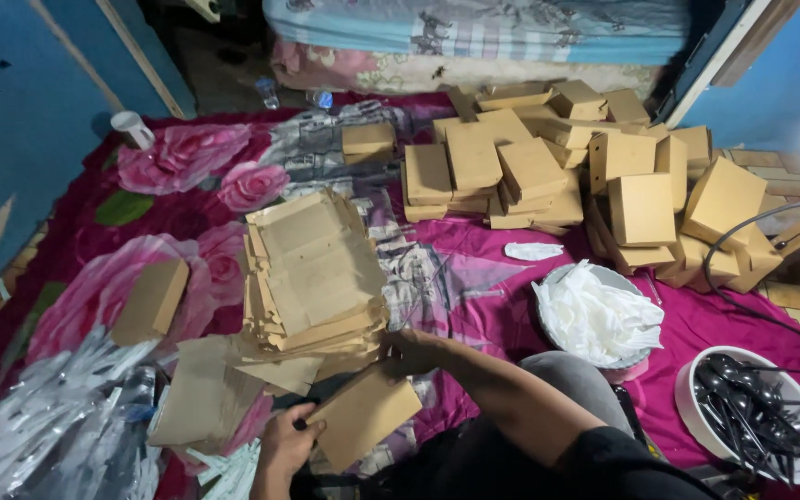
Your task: The person sits on the floor and packs white plastic spoons into small cardboard boxes. They unwrap spoons from plastic, place them inside the boxes, and fold the flaps to close them. The person briefly uses a remote control before resuming packing.
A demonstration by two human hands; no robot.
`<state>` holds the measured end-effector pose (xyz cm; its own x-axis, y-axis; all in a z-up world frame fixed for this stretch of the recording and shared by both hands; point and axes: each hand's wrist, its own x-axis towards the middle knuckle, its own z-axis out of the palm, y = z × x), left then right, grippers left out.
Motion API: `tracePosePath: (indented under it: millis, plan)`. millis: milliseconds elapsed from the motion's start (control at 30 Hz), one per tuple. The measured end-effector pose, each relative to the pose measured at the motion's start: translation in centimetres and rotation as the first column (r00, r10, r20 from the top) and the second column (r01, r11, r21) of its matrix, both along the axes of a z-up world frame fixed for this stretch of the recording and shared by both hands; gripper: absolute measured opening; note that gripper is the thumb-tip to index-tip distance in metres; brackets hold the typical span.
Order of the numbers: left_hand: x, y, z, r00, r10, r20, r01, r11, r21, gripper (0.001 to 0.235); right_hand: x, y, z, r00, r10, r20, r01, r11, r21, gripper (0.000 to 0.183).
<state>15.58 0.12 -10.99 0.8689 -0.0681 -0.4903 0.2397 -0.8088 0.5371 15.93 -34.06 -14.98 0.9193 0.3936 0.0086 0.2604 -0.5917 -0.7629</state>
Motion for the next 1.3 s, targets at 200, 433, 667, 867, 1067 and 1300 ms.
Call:
tracePosePath:
  millis: [200,433,667,867,1067,1300]
  plan:
    - [-1.0,0.4,-0.6,0.992,-0.097,0.083,0.101,0.994,-0.040,0.052,0.2,-0.1,-1.8,0.979,0.036,-0.200,-0.036,0.999,0.003,0.057]
    - [-1.4,-0.8,2.7,0.995,-0.100,0.012,0.100,0.995,0.004,0.058,0.3,-0.3,-1.0,0.980,0.090,-0.177,-0.092,0.996,-0.006,0.056]
    - [-1.6,-1.1,3.2,0.995,-0.094,-0.032,0.094,0.995,0.021,0.060,0.9,-0.6,-1.8,0.989,0.129,0.076,-0.124,0.990,-0.070,0.061]
    - [-1.0,-0.4,0.3,0.995,-0.093,0.032,0.093,0.996,-0.002,0.053,1.3,-0.9,-4.1,0.984,0.173,0.042,-0.174,0.984,0.041,0.062]
    - [-1.5,-1.3,4.5,0.995,-0.073,-0.065,0.073,0.997,-0.010,0.047,0.6,-0.5,-1.1,0.985,0.077,-0.152,-0.080,0.997,-0.017,0.054]
    - [-1.1,-1.0,2.5,0.995,-0.093,-0.042,0.092,0.995,-0.024,0.041,0.9,-0.8,-1.2,0.984,0.075,-0.162,-0.084,0.995,-0.053,0.064]
